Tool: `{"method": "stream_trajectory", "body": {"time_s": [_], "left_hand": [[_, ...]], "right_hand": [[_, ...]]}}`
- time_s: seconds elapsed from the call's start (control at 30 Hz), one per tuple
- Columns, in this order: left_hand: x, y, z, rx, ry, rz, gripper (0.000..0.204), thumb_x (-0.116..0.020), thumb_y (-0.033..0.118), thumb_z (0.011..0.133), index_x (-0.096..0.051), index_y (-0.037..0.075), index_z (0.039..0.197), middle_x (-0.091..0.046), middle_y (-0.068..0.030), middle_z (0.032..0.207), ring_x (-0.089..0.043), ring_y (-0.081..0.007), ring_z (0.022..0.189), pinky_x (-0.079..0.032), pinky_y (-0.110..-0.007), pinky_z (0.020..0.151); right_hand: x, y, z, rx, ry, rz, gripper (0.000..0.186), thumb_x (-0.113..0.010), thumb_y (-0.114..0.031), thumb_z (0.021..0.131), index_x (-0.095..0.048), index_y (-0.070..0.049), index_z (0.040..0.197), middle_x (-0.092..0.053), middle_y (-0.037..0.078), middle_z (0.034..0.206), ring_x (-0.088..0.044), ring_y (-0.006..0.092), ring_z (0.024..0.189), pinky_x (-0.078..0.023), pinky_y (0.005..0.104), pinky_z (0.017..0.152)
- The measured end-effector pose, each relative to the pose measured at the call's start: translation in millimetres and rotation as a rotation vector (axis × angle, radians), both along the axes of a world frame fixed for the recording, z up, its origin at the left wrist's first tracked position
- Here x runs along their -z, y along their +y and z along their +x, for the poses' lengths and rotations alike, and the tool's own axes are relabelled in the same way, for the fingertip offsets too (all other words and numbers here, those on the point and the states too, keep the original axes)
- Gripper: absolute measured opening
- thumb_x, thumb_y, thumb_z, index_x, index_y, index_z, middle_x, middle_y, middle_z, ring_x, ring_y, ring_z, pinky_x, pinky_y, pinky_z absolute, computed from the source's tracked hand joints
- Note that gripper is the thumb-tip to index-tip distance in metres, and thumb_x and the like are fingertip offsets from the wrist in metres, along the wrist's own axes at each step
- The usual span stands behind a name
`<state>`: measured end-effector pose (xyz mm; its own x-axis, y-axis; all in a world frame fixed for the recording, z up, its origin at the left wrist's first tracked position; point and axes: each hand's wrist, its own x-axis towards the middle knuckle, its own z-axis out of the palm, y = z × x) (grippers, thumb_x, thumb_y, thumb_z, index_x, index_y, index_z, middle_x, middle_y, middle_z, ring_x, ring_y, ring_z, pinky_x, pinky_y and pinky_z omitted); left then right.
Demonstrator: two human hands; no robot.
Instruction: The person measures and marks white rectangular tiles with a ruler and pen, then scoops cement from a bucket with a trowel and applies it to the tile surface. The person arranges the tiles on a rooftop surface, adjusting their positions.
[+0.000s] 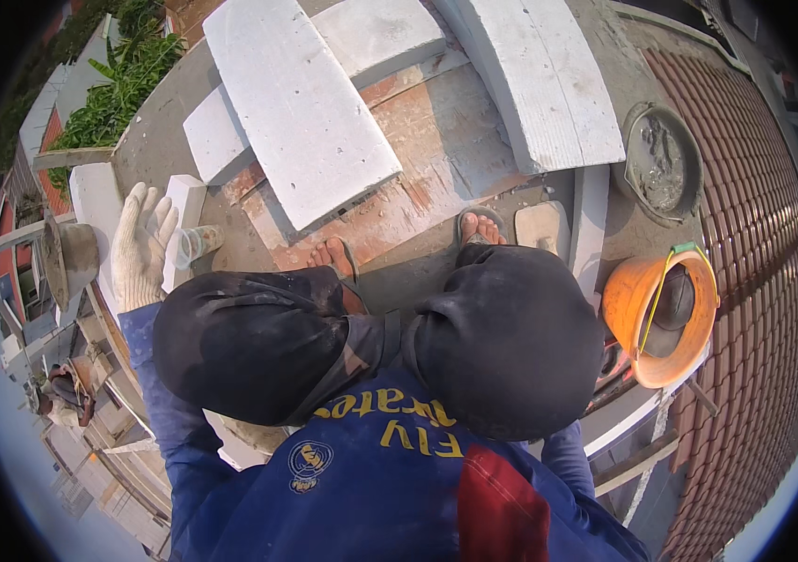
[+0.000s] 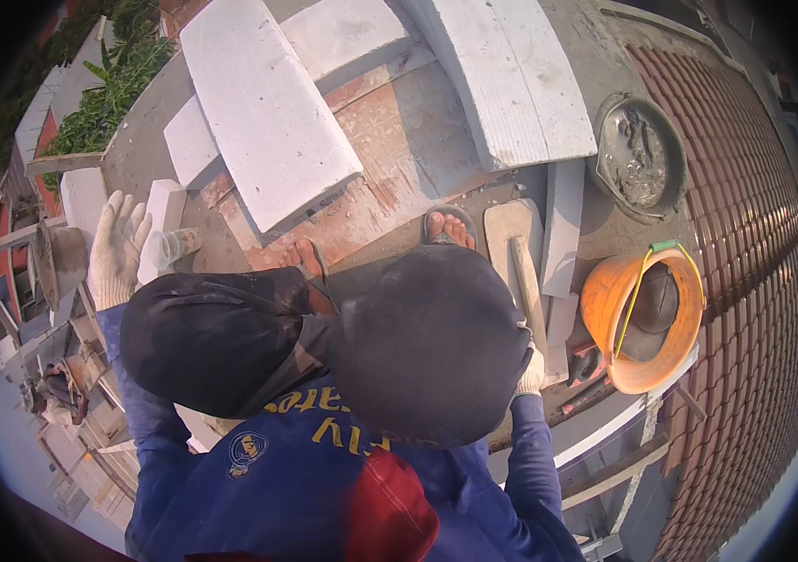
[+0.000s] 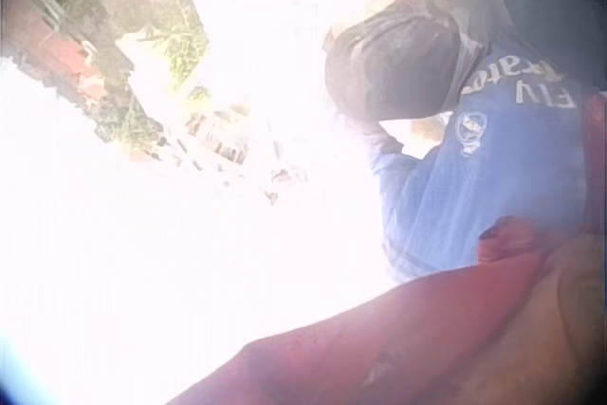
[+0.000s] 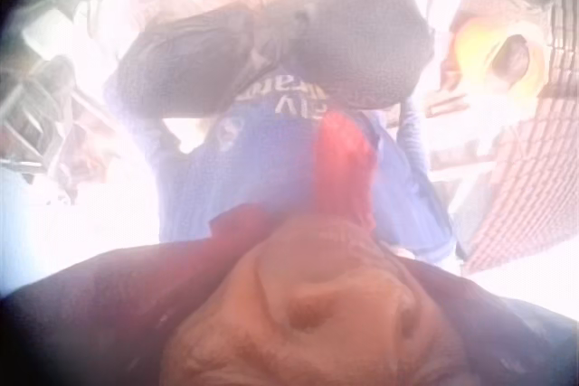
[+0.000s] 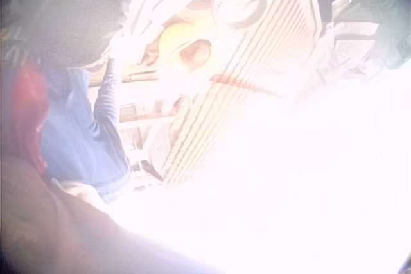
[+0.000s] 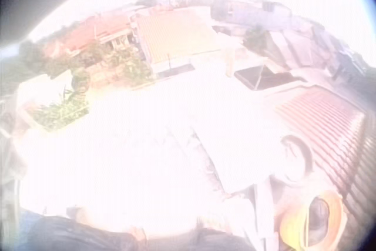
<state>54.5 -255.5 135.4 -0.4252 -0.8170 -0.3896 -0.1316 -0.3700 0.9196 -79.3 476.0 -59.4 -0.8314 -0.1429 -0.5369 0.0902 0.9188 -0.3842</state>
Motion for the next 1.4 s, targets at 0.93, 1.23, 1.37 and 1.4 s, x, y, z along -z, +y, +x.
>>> {"method": "stream_trajectory", "body": {"time_s": [0.93, 1.23, 1.37, 1.4], "left_hand": [[179, 284, 201, 0.302, -1.349, -0.014, 0.074, -0.084, 0.034, 0.094, -0.055, 0.018, 0.161, -0.054, -0.023, 0.157, -0.06, -0.0506, 0.138, -0.056, -0.06, 0.111], [109, 262, 216, 0.101, -0.683, 0.424, 0.055, -0.067, 0.04, 0.105, -0.064, 0.013, 0.153, -0.07, -0.0146, 0.132, -0.069, -0.0269, 0.122, -0.058, -0.044, 0.106], [45, 238, 209, 0.149, -0.331, 0.329, 0.046, -0.059, 0.036, 0.113, -0.07, 0.005, 0.145, -0.073, -0.0072, 0.132, -0.066, -0.0168, 0.12, -0.055, -0.033, 0.106], [22, 224, 198, 0.171, -0.279, 0.299, 0.045, -0.059, 0.034, 0.114, -0.07, 0.004, 0.145, -0.074, -0.0075, 0.133, -0.067, -0.0171, 0.12, -0.054, -0.032, 0.106]], "right_hand": [[-88, -216, -124, -0.291, -0.141, -0.146, 0.047, -0.063, -0.039, 0.115, -0.074, 0.001, 0.137, -0.08, 0.016, 0.1, -0.072, 0.0234, 0.089, -0.057, 0.0384, 0.081], [-138, -255, -132, -0.195, -0.157, -0.243, 0.049, -0.061, -0.037, 0.117, -0.071, 0.004, 0.142, -0.08, 0.013, 0.097, -0.07, 0.017, 0.084, -0.056, 0.0351, 0.078], [-191, -292, -155, -0.306, -0.164, -0.382, 0.05, -0.061, -0.036, 0.119, -0.069, 0.005, 0.145, -0.08, 0.011, 0.096, -0.069, 0.0142, 0.082, -0.056, 0.0336, 0.076], [-205, -299, -162, -0.385, -0.151, -0.432, 0.05, -0.06, -0.036, 0.119, -0.069, 0.006, 0.145, -0.08, 0.011, 0.096, -0.069, 0.0135, 0.082, -0.056, 0.0332, 0.076]]}}
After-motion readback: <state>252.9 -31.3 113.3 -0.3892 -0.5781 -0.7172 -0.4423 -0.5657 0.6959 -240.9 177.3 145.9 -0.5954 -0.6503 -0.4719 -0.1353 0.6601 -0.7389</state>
